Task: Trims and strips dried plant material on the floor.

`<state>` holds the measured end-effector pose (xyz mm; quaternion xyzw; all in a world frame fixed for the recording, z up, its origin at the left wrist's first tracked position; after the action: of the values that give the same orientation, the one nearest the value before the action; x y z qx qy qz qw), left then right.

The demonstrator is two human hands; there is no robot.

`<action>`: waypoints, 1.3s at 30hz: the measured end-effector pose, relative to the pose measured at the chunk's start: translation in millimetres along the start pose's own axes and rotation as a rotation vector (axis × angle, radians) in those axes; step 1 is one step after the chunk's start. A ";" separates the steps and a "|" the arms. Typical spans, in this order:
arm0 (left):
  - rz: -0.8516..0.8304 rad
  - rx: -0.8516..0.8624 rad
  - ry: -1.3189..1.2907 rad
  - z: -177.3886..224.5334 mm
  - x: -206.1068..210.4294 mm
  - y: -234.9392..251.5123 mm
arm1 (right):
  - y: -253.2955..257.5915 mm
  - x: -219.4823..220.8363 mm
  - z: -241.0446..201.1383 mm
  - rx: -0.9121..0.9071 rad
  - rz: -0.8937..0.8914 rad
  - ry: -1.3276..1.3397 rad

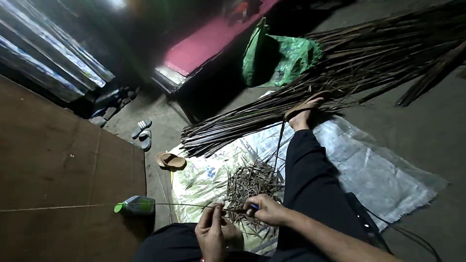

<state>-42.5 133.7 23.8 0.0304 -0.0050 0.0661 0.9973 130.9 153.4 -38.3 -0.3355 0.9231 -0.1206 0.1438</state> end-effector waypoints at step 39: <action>0.125 0.329 0.289 -2.3 -3.2 -8.0 | 6.0 49.2 -26.2 0.170 0.007 0.448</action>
<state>-44.6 125.5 20.9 0.1824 0.1467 0.1315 0.9633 82.3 129.0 -24.9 -0.2838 0.9197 -0.2688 -0.0367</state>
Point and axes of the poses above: each hand's wrist, its own y-axis towards the middle knuckle, its own x-axis out of the palm, z = x × y, the point moved 8 cm from there along y, towards the middle knuckle, and after that the axes turned 5 degrees about -z, right-handed, at the moved point
